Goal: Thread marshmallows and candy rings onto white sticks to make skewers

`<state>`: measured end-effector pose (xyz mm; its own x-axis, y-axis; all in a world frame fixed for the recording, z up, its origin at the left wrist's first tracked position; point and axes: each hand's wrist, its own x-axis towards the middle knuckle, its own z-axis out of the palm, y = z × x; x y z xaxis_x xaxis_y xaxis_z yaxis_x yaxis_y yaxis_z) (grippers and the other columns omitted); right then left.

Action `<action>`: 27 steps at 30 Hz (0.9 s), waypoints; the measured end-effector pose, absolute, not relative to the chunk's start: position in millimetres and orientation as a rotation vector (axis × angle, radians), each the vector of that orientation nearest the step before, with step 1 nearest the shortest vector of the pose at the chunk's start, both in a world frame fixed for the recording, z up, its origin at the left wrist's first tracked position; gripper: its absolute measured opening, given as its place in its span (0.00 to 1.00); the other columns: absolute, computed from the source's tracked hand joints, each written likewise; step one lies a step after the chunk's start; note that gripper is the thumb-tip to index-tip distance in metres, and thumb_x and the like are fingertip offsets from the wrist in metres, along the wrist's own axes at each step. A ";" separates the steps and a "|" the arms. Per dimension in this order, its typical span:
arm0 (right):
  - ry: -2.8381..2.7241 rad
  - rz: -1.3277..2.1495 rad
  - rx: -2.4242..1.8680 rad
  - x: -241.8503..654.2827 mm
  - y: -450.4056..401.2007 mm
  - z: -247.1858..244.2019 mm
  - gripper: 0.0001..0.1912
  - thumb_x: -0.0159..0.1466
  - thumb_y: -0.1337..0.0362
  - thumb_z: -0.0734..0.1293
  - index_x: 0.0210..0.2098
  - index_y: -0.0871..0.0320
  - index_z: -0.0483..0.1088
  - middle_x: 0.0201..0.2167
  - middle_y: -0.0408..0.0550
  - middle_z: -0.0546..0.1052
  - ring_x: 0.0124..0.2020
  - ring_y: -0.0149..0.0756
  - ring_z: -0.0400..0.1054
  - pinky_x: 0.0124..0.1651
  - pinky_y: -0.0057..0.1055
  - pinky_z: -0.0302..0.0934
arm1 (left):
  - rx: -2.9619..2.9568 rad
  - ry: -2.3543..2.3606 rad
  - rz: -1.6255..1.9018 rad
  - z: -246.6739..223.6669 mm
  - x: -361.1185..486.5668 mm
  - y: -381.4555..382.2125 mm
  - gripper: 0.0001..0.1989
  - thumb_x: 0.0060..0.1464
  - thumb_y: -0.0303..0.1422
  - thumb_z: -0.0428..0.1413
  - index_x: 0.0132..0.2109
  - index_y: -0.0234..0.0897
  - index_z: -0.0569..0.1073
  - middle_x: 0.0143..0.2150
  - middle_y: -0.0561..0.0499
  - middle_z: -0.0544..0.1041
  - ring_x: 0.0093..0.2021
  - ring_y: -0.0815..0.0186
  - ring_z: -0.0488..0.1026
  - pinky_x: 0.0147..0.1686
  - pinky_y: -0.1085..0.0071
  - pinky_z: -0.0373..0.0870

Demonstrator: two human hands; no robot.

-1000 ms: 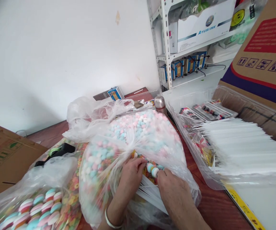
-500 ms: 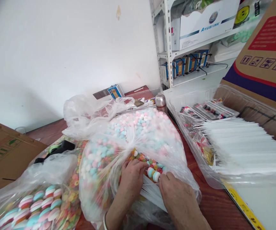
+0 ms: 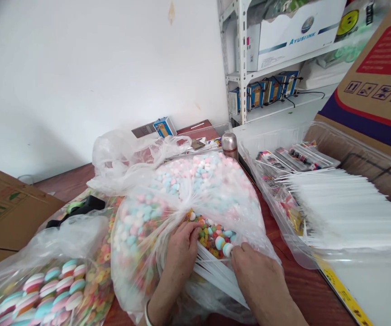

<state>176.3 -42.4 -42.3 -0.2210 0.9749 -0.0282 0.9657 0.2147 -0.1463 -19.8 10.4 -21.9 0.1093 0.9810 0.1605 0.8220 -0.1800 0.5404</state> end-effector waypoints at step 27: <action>-1.990 0.693 -1.381 165.2 -48.3 -48.5 0.15 0.70 0.63 0.55 0.41 0.52 0.73 0.36 0.47 0.79 0.38 0.36 0.75 0.39 0.28 0.68 | 1.227 1.380 1.047 2.2 -20.5 1.9 0.14 0.60 0.41 0.54 0.39 0.39 0.80 0.32 0.50 0.80 0.35 0.61 0.76 0.38 0.67 0.73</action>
<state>165.2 -48.3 -48.5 -0.2682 0.9451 0.1869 0.6248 0.3183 -0.7130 -20.5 1.9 2.2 -0.0151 0.9928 -0.1192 0.1532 0.1201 0.9809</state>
